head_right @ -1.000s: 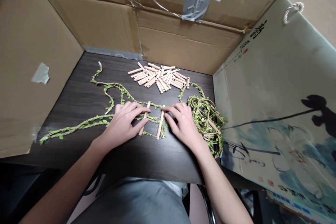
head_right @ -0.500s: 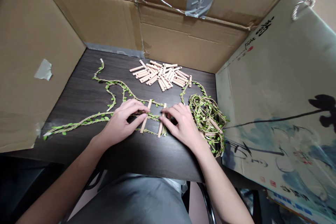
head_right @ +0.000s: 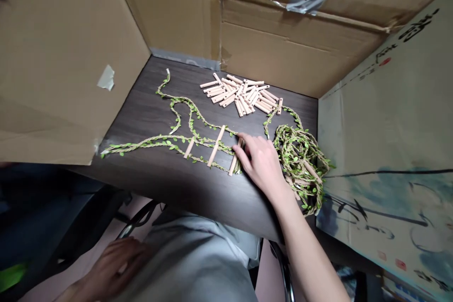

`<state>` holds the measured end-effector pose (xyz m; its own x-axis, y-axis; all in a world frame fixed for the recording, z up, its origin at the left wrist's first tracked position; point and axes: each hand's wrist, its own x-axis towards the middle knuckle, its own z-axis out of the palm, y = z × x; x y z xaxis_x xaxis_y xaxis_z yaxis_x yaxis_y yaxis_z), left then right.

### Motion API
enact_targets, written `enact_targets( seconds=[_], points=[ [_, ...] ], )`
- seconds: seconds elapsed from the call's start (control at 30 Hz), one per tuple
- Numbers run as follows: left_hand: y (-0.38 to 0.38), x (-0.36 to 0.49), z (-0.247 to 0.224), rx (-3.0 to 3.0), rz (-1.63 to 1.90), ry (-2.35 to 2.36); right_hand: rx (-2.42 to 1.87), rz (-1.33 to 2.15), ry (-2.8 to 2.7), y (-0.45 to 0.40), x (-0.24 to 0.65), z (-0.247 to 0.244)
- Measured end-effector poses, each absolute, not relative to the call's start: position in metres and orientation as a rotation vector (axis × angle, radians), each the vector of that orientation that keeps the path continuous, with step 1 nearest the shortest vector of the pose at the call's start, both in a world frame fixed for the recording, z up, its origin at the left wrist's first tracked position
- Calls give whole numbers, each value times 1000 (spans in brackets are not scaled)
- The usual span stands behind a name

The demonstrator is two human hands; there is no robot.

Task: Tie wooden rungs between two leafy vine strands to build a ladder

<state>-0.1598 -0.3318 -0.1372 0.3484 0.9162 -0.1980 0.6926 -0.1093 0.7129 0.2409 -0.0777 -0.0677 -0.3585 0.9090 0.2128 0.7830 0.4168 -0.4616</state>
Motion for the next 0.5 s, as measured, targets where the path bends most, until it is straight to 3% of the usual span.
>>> enact_targets(
  seconds=[0.17,0.5],
  points=[
    [-290,-172,-147,1151,302,1929,-1423,466,-2182,-76,243,-66],
    [-202,-162,-208,921,159,1903,-1441,486,-2138,-71,250,-70]
  ],
)
